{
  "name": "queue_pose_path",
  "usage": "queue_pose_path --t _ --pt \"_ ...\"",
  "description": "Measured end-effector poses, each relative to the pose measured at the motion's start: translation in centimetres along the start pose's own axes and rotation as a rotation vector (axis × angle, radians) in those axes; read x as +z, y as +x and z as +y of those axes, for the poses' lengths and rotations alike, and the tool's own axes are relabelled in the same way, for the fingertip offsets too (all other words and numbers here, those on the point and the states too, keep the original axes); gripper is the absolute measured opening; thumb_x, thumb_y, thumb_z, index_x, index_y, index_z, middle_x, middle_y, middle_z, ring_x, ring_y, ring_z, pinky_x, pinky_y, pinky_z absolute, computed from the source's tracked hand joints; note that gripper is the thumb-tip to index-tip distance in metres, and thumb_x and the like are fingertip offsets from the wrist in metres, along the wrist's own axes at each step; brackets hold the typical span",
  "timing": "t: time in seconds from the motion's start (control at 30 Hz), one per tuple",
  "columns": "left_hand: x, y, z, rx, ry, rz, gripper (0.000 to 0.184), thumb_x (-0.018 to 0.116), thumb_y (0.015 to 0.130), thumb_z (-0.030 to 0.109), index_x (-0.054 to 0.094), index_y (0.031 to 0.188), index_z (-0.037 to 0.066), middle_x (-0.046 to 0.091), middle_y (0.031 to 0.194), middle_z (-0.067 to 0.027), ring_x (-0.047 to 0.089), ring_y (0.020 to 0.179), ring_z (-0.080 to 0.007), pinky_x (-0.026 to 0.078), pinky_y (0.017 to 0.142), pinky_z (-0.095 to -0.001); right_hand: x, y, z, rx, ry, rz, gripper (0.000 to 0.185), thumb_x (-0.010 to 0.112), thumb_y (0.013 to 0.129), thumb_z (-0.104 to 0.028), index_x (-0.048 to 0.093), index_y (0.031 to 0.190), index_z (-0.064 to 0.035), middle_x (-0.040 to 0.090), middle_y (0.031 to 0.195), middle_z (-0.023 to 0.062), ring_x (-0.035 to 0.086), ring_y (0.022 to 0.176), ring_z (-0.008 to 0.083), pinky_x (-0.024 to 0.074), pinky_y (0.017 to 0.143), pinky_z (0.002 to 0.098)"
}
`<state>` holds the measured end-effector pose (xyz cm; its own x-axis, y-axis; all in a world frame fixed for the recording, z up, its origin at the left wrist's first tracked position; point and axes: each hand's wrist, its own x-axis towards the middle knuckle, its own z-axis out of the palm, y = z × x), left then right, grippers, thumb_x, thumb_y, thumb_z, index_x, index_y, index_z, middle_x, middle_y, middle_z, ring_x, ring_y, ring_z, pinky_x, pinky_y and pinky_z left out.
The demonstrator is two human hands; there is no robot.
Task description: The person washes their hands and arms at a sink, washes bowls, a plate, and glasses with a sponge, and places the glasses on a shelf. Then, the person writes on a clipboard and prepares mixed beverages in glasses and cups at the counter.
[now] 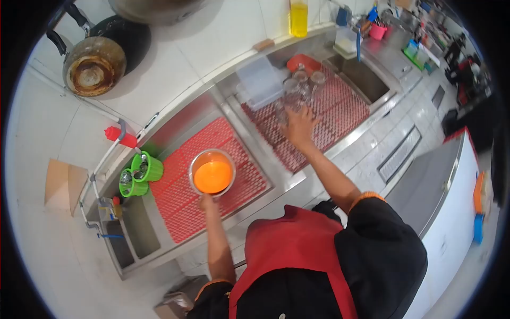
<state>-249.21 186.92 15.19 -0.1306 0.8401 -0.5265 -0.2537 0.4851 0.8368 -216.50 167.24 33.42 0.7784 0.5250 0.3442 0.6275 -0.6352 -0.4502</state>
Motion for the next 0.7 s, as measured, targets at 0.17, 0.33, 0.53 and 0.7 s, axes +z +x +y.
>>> queue_pose_path --t 0.17,0.33,0.53,0.7 --pt "3.8 -8.7 0.3 0.056 0.074 -0.013 0.013 0.065 0.08 0.008 0.057 0.077 -0.001 0.06 0.069 -0.01 0.06 0.051 -0.0212 0.051 0.042 -0.0345 7.6 3.5 10.1 -0.156 0.26 -0.052 0.044 0.077 0.065 -0.044 0.067 0.086 -0.0069 0.06 0.099 0.0263 0.058 0.094 0.0396 0.0321 0.096 0.0621" --pt "12.1 -16.1 -8.6 -0.017 0.132 -0.014 0.01 0.065 0.079 0.005 0.057 0.077 -0.001 0.061 0.069 -0.0107 0.061 0.055 -0.0221 0.05 0.041 -0.0357 0.2 5.4 14.5 -0.225 0.434 -0.31 0.043 0.074 0.069 -0.043 0.068 0.092 -0.0067 0.056 0.114 0.0235 0.051 0.111 0.0402 0.0142 0.1 0.0718" --pt "21.4 -19.4 -15.7 -0.194 -0.14 -0.176 0.021 0.062 0.079 0.001 0.056 0.099 -0.003 0.064 0.091 -0.0141 0.063 0.086 -0.0251 0.053 0.07 -0.0393 -10.0 9.7 24.9 -0.439 0.453 -0.251 0.036 0.077 0.064 -0.04 0.068 0.074 -0.007 0.063 0.108 0.0152 0.059 0.102 0.031 0.0125 0.099 0.0723" --pt "24.2 -24.4 -12.4 -0.469 0.093 -0.459 0.045 0.064 0.08 0.006 0.047 0.12 -0.005 0.063 0.106 -0.0172 0.062 0.099 -0.0311 0.049 0.088 -0.0435 -14.5 16.4 35.6 -0.502 0.401 -0.307 0.032 0.081 0.06 -0.036 0.067 0.07 -0.0084 0.062 0.112 0.0146 0.058 0.107 0.0286 0.0044 0.104 0.0695"
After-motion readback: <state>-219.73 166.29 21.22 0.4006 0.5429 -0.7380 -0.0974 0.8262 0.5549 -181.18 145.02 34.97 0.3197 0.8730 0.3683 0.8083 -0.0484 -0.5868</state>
